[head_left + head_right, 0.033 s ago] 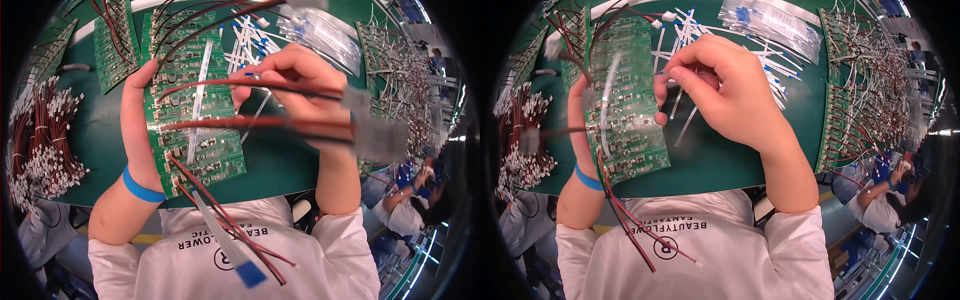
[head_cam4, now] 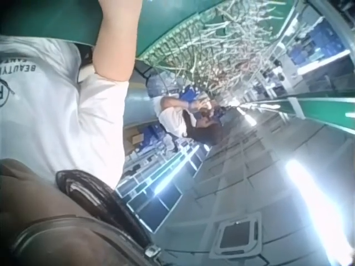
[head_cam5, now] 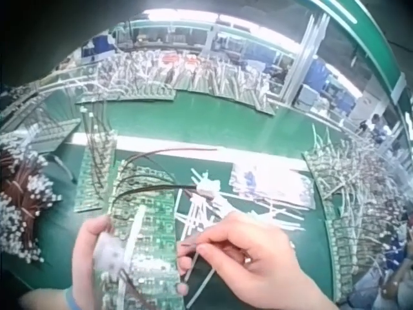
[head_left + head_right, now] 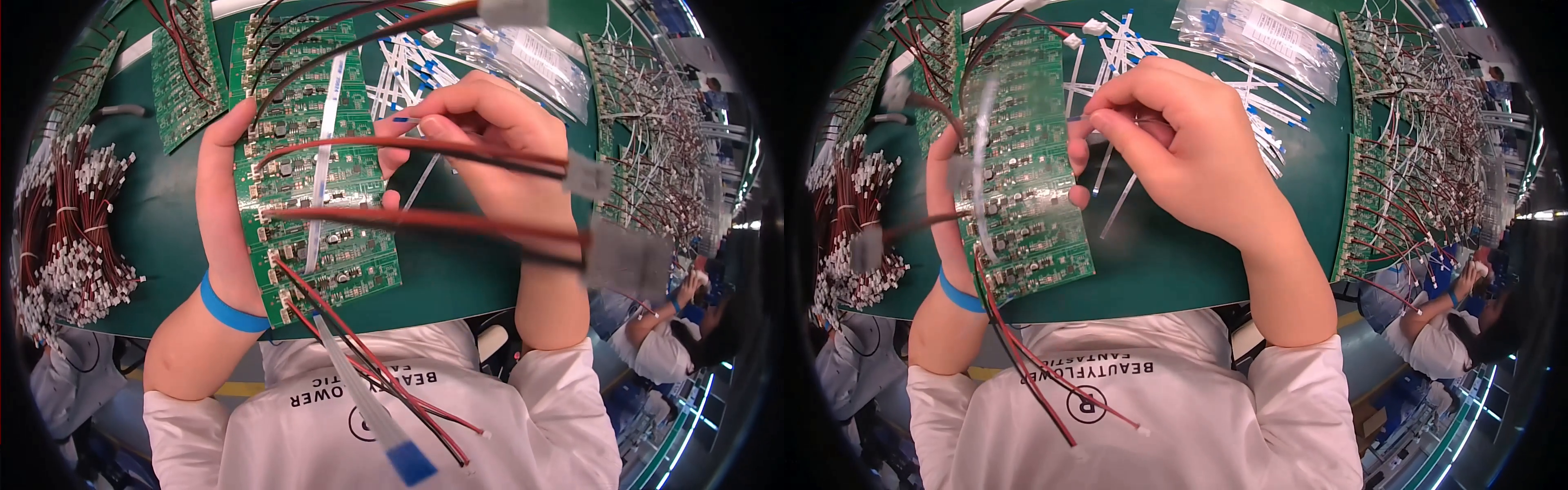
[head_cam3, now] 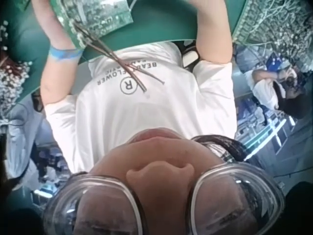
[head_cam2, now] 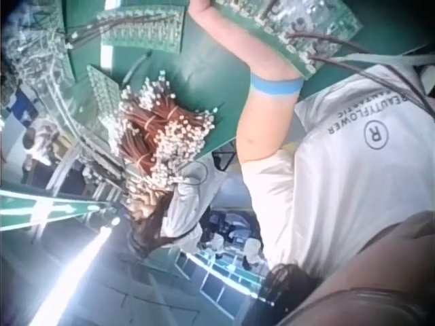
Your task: The person picks up circuit board panels and connects flat ribbon cables into connectors across the boards by hand, placing each completed panel onto the table.
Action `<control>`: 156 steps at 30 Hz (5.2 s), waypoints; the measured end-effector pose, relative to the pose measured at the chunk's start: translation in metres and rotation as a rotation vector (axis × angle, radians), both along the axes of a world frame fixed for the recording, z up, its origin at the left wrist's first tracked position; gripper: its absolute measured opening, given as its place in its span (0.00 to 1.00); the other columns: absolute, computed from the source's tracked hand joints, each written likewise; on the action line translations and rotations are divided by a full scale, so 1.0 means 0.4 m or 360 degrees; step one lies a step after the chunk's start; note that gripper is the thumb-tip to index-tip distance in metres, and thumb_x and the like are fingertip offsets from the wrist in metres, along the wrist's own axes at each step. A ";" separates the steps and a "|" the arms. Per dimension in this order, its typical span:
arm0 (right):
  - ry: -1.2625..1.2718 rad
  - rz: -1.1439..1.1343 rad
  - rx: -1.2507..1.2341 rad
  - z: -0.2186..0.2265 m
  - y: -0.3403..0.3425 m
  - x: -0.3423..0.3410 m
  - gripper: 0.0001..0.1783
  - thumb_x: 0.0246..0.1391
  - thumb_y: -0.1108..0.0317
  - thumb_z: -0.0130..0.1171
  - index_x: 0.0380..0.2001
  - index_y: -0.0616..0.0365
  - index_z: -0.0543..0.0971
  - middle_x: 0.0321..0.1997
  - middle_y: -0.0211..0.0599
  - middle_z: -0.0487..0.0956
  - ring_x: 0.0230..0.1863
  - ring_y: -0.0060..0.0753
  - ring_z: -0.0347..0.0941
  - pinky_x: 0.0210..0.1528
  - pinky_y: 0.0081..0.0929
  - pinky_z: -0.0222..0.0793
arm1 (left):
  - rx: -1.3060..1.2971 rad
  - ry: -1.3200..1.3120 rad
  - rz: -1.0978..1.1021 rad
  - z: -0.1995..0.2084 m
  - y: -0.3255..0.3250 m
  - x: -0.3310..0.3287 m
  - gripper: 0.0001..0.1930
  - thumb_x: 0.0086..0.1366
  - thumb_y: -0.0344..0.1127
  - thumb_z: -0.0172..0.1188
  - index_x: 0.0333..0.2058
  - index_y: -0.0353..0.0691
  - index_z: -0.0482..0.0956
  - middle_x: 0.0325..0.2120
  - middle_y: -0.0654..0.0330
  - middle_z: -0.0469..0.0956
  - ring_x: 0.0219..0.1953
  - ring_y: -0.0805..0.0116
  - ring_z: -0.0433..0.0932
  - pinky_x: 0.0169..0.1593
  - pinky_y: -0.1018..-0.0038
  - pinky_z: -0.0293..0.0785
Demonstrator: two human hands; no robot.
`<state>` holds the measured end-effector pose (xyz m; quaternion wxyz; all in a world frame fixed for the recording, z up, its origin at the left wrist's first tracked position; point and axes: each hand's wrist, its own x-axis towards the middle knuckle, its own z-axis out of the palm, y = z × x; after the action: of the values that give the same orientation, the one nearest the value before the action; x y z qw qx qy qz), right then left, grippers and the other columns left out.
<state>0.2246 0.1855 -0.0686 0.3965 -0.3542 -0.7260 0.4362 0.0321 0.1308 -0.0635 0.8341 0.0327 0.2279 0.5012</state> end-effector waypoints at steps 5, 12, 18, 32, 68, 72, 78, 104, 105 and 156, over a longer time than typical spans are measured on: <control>-0.0018 -0.0129 -0.0092 0.009 -0.004 -0.003 0.06 0.45 0.79 0.58 0.29 0.61 0.77 0.20 0.32 0.75 0.16 0.16 0.65 0.20 0.15 0.60 | 0.0098 -0.0053 -0.0010 -0.001 -0.012 0.014 0.35 0.63 0.59 0.38 0.55 0.32 0.62 0.46 0.39 0.69 0.45 0.53 0.72 0.44 0.57 0.76; -0.0580 -0.0108 0.0729 0.010 0.003 0.005 0.04 0.44 0.76 0.60 0.28 0.58 0.79 0.21 0.35 0.73 0.21 0.32 0.71 0.23 0.25 0.66 | -0.0062 -0.0103 -0.0063 -0.002 0.000 0.004 0.36 0.62 0.60 0.37 0.57 0.33 0.61 0.46 0.43 0.70 0.38 0.51 0.77 0.39 0.59 0.78; -0.0808 0.0110 0.0768 0.015 0.012 0.027 0.02 0.45 0.73 0.60 0.25 0.57 0.79 0.23 0.35 0.73 0.27 0.39 0.72 0.30 0.30 0.66 | -0.0162 -0.0107 -0.0034 0.005 0.000 0.011 0.35 0.63 0.58 0.35 0.57 0.32 0.61 0.46 0.43 0.72 0.40 0.50 0.78 0.41 0.60 0.78; -0.0240 -0.0027 -0.0276 0.057 -0.081 -0.011 0.03 0.53 0.84 0.51 0.32 0.68 0.71 0.34 0.35 0.74 0.29 0.18 0.71 0.31 0.14 0.68 | 0.0120 -0.0034 -0.0058 -0.020 -0.007 0.006 0.29 0.66 0.55 0.39 0.53 0.36 0.68 0.47 0.48 0.74 0.45 0.53 0.77 0.44 0.60 0.76; -0.0592 0.0108 0.0741 -0.001 -0.112 -0.062 0.13 0.35 0.79 0.66 0.29 0.60 0.79 0.31 0.36 0.78 0.33 0.40 0.75 0.34 0.29 0.72 | 0.0225 0.0282 0.0040 -0.048 -0.027 0.018 0.23 0.69 0.52 0.39 0.46 0.41 0.74 0.41 0.60 0.78 0.41 0.69 0.77 0.48 0.74 0.71; -0.0582 0.0200 0.0810 -0.004 -0.108 -0.063 0.14 0.34 0.80 0.64 0.30 0.59 0.78 0.30 0.36 0.76 0.31 0.40 0.74 0.31 0.28 0.71 | 0.0161 0.0410 0.0092 -0.048 -0.028 0.021 0.23 0.69 0.52 0.40 0.46 0.41 0.74 0.41 0.61 0.78 0.41 0.70 0.77 0.49 0.73 0.71; -0.0553 0.0237 0.0627 -0.008 -0.105 -0.069 0.13 0.35 0.82 0.61 0.30 0.59 0.76 0.24 0.36 0.71 0.26 0.40 0.71 0.26 0.30 0.66 | 0.0344 -0.0066 -0.0109 -0.062 -0.017 0.018 0.22 0.69 0.52 0.40 0.46 0.41 0.74 0.41 0.61 0.78 0.42 0.71 0.77 0.49 0.73 0.71; -0.1064 -0.0365 0.0660 -0.063 0.124 0.061 0.11 0.42 0.66 0.66 0.30 0.60 0.81 0.27 0.35 0.76 0.29 0.34 0.72 0.38 0.27 0.68 | 0.0210 0.0102 0.0313 0.001 0.019 -0.029 0.33 0.62 0.53 0.38 0.54 0.27 0.64 0.48 0.43 0.71 0.46 0.52 0.74 0.47 0.58 0.72; -0.1136 -0.0373 0.0630 -0.054 0.120 0.056 0.10 0.43 0.67 0.65 0.29 0.60 0.82 0.27 0.35 0.77 0.31 0.34 0.73 0.38 0.28 0.68 | 0.0212 0.0089 0.0259 -0.007 0.019 -0.036 0.33 0.63 0.53 0.38 0.54 0.26 0.64 0.48 0.43 0.71 0.46 0.53 0.74 0.48 0.59 0.72; -0.0350 0.0076 -0.0069 0.063 -0.103 -0.023 0.08 0.50 0.83 0.55 0.36 0.71 0.73 0.36 0.41 0.76 0.36 0.28 0.75 0.36 0.20 0.77 | 0.0565 -0.0371 -0.0073 -0.044 -0.012 -0.012 0.31 0.68 0.52 0.31 0.56 0.31 0.62 0.52 0.47 0.70 0.52 0.56 0.72 0.57 0.64 0.67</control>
<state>0.2155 0.1441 -0.0435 0.2963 -0.3910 -0.7637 0.4197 0.0272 0.1260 -0.0812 0.8472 0.1261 0.0371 0.5148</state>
